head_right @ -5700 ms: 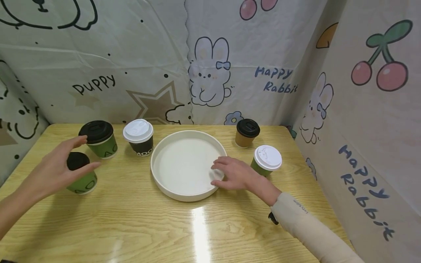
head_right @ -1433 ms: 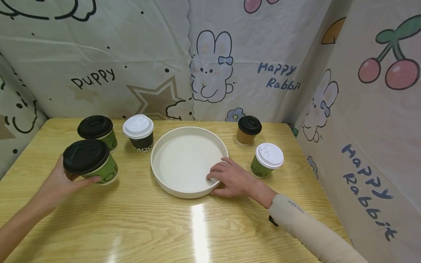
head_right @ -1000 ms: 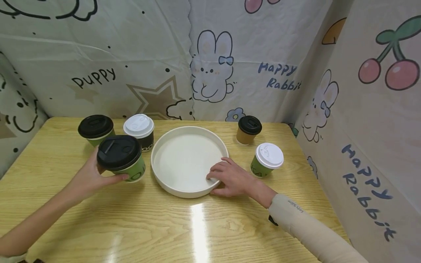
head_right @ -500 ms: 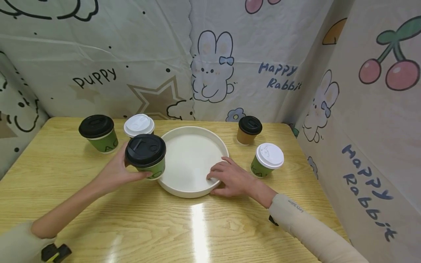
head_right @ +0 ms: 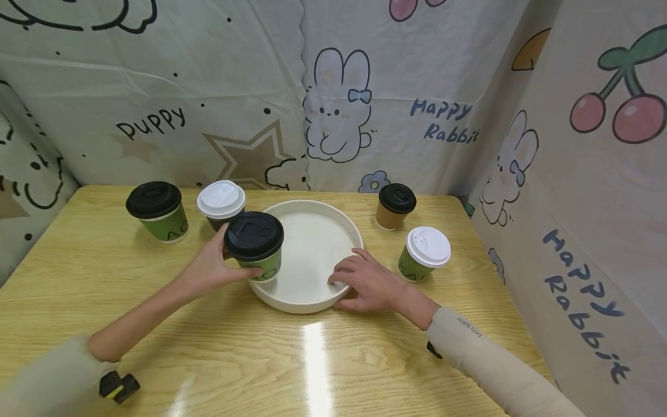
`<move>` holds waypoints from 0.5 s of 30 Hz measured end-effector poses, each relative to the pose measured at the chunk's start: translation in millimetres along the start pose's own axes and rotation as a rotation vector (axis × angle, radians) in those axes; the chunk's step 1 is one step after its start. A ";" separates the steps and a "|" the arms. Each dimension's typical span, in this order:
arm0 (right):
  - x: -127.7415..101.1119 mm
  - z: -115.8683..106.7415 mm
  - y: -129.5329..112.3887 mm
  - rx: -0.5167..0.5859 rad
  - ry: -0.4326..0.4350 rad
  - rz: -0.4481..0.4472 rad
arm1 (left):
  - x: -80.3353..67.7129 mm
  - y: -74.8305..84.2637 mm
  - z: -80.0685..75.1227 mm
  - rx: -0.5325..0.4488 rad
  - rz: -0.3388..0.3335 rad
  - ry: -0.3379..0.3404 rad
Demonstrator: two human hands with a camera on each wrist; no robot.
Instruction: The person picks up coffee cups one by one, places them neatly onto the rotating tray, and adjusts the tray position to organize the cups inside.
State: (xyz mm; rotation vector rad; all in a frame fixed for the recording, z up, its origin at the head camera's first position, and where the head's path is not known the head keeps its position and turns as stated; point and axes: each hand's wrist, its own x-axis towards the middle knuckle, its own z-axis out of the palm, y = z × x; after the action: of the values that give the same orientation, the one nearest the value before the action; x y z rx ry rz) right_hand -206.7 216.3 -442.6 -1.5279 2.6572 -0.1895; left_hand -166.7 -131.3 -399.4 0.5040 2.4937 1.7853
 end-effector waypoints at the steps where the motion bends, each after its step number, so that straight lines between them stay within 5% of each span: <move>1: -0.1 -0.2 -0.1 0.001 0.001 0.001 | 1.0 -0.1 1.9 0.002 0.005 -0.002; 15: -0.2 -1.4 -1.4 0.021 0.024 -0.015 | 9.7 -0.9 22.9 -0.030 0.074 -0.067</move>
State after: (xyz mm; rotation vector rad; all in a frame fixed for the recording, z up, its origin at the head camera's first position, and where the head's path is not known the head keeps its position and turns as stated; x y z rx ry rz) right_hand -205.6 215.9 -441.0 -1.5493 2.6545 -0.2374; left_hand -171.2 -107.8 -406.5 0.6509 2.4311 1.7964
